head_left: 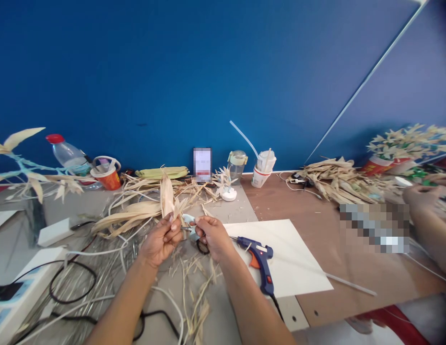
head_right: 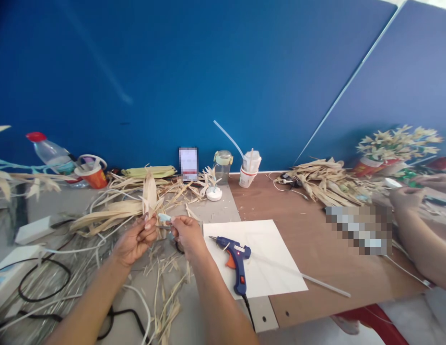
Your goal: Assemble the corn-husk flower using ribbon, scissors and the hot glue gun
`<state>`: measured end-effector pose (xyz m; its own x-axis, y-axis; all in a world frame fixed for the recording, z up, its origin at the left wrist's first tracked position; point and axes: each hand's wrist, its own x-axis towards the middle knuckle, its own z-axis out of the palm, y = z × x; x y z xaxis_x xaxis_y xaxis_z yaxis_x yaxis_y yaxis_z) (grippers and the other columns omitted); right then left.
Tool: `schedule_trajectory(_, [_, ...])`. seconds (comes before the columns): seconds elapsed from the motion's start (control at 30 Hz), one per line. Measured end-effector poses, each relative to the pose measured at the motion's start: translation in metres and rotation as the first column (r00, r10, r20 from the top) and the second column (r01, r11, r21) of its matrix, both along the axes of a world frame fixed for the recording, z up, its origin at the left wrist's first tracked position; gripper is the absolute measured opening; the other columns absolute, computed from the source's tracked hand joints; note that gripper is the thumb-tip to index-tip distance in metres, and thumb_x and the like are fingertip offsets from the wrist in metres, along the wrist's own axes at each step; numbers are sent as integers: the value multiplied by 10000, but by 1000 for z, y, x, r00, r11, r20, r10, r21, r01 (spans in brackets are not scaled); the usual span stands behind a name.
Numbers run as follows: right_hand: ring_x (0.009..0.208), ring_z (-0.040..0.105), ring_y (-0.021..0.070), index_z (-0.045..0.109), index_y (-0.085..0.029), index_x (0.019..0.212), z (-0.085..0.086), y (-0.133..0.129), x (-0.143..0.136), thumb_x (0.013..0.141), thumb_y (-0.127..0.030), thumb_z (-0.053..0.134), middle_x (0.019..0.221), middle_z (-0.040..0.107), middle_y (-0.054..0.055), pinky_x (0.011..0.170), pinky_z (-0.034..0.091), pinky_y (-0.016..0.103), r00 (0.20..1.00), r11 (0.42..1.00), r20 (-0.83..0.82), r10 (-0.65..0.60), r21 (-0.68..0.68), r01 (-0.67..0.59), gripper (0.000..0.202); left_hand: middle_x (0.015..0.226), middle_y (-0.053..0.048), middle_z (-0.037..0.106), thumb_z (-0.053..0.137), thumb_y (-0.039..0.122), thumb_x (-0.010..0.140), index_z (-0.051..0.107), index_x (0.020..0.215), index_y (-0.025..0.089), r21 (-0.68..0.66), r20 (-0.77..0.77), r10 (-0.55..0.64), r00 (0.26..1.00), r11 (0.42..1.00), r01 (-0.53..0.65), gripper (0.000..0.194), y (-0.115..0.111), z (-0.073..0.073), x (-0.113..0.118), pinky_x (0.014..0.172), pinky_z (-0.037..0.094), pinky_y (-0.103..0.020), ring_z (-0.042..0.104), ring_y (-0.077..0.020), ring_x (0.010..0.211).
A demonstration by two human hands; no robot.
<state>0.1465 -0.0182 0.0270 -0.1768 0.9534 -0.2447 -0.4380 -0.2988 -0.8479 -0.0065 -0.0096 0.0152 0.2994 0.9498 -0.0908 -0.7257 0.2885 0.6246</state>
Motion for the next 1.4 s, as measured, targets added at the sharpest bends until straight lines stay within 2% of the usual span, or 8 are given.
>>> schedule_trajectory(0.67, [312,243,22,606,-141,633,-5,2,-2,652,-353,628,398,416,-85,353,109,200,1000,1000,8,-3,-17,3,215,544,59,450,530,40,786,508,712,126,7,-12,-32,999,999,32,115,-5,4,1,360,246,-119,223,10,343])
schedule_trajectory(0.87, [333,245,39,608,-153,617,-3,1,-2,673,-344,600,404,416,-73,363,117,211,998,999,45,-32,24,31,199,578,40,505,606,92,760,507,685,125,-4,-45,-10,999,1000,10,129,-5,0,4,381,283,-127,274,12,355])
schedule_trajectory(1.07, [373,248,63,568,-182,579,-7,3,-3,695,-380,564,414,398,-69,391,169,212,986,993,134,-97,85,86,230,577,48,473,592,92,770,509,680,122,-45,7,-10,1000,999,10,126,-6,3,4,371,281,-127,256,12,354])
schedule_trajectory(1.17, [408,320,82,573,-186,571,-9,3,-6,743,-355,518,442,430,-53,427,249,218,938,973,294,-182,195,128,247,574,52,458,565,75,782,510,695,119,-62,4,-15,1000,998,16,112,-7,2,4,367,283,-123,251,12,350])
schedule_trajectory(1.23, [481,429,107,618,-184,623,-7,0,-7,773,-313,494,522,528,-25,498,328,231,862,941,428,-272,306,145,234,574,55,456,550,75,793,513,717,119,-70,-6,-22,1000,997,21,96,-7,0,5,364,285,-118,249,14,346])
schedule_trajectory(1.3, [605,530,142,666,-191,727,-5,-4,-9,801,-272,476,664,632,9,603,385,251,775,900,525,-350,419,122,220,578,57,456,545,83,802,515,737,119,-77,-12,-29,1000,997,28,80,-6,-1,5,362,288,-111,248,17,343])
schedule_trajectory(1.4, [743,586,173,688,-214,845,-3,-9,-11,835,-243,456,824,685,42,721,402,272,693,843,590,-414,536,47,234,582,56,460,544,85,806,508,721,117,-81,-25,-37,999,996,34,98,-6,-2,6,356,289,-100,250,26,336])
